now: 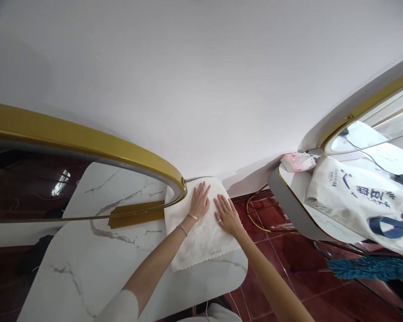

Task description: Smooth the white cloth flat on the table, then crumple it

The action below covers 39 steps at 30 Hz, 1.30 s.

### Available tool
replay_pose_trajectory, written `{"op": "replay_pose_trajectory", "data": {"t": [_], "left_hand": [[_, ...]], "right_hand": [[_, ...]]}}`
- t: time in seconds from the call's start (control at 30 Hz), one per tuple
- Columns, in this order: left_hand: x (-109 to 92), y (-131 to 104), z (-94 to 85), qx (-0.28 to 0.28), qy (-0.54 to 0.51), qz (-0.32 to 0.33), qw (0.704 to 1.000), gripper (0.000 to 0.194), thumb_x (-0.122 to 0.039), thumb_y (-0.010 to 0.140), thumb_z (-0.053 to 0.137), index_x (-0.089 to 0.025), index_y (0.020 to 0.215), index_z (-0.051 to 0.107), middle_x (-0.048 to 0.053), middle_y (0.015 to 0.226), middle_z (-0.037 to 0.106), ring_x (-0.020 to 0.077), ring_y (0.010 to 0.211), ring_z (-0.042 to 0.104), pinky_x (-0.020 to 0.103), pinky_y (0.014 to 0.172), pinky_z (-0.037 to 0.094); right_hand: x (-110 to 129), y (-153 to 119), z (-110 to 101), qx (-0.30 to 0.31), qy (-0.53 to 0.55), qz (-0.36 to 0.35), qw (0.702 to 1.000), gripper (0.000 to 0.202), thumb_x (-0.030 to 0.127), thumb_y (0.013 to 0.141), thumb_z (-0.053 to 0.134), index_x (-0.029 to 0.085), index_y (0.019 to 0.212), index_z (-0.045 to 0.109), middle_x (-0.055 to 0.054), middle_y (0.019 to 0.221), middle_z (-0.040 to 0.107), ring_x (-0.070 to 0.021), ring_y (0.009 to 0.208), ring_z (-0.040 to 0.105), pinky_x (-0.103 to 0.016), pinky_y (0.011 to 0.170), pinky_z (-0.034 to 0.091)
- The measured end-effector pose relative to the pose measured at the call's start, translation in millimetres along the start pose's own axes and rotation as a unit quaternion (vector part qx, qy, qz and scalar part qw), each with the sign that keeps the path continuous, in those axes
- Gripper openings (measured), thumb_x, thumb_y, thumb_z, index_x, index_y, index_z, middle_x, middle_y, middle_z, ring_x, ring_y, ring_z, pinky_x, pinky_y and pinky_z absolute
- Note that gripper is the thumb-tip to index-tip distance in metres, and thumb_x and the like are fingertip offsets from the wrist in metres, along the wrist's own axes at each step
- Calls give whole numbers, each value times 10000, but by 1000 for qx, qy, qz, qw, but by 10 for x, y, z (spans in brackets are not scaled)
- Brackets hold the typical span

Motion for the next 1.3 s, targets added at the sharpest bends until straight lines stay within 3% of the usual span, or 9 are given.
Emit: {"op": "replay_pose_trajectory", "data": {"t": [0.1,0.2,0.33,0.5,0.63,0.73,0.87,1.03,1.3], "left_hand": [[-110,221,67,18,-2,6,1000,508,-271,929,394,-176,1427,389,123,1550,263,302,1441,185,548,1162,168],[-263,7,61,18,-2,-1,1000,509,-268,936,396,-167,1434,373,135,1555,243,300,1448,157,557,1162,151],[-473,-920,-48,8,-8,-30,999,556,-250,922,435,-211,1464,318,122,1576,181,283,1457,126,549,1155,186],[-468,-2246,-215,26,1,-72,997,600,-331,921,469,-309,1484,264,65,1582,171,271,1448,176,500,1144,249],[-300,-2727,-316,25,13,-73,997,597,-306,906,497,-339,1468,298,48,1575,189,279,1423,255,479,1133,282],[-118,-2662,-418,-41,-15,-116,992,586,-268,914,490,-338,1465,302,20,1594,113,268,1438,212,487,1130,299],[208,-2190,-541,-164,-42,-213,962,556,-239,932,455,-327,1462,310,-20,1601,-57,260,1465,72,503,1156,249],[453,-1688,-491,-176,14,-227,958,589,-286,919,481,-240,1476,294,53,1594,-58,312,1458,54,548,1163,175],[938,-2200,-659,-142,83,-271,948,613,-370,917,475,-236,1483,283,90,1591,72,285,1454,128,497,1160,208]], "right_hand": [[-28,24,-6,-9,-11,12,1000,546,260,956,297,155,1491,257,-86,1541,255,-217,1441,181,-463,1173,179],[62,-199,-6,-48,-5,49,998,556,198,958,259,145,1508,195,-102,1517,316,-207,1434,204,-450,1162,227],[267,-723,-35,-58,8,73,996,621,303,976,296,187,1527,34,-99,1552,228,-241,1434,202,-474,1138,268],[658,-1245,-98,-23,13,75,997,730,421,942,398,206,1528,20,-108,1580,93,-298,1437,171,-497,1127,269],[1012,-1320,-45,-16,19,64,998,724,406,927,429,222,1528,69,-107,1582,81,-316,1434,172,-500,1116,277],[1138,-1231,-3,-39,15,51,998,709,407,934,420,200,1526,88,-132,1577,111,-322,1428,190,-502,1102,289],[1062,-1031,-18,-87,9,57,995,683,475,941,410,193,1514,169,-150,1506,312,-302,1364,321,-476,1067,334],[988,-750,48,-115,7,82,990,663,486,954,360,219,1520,143,-136,1531,266,-320,1393,259,-502,1067,313],[1677,-634,302,-89,11,41,995,703,407,957,352,200,1526,-6,-131,1583,34,-351,1440,108,-556,1102,228]]}}
Point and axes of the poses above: each hand's wrist, its own y-axis towards the middle knuckle, its own z-axis out of the palm, x = y × z, the point moved 6 cm from there along y, towards the middle knuckle
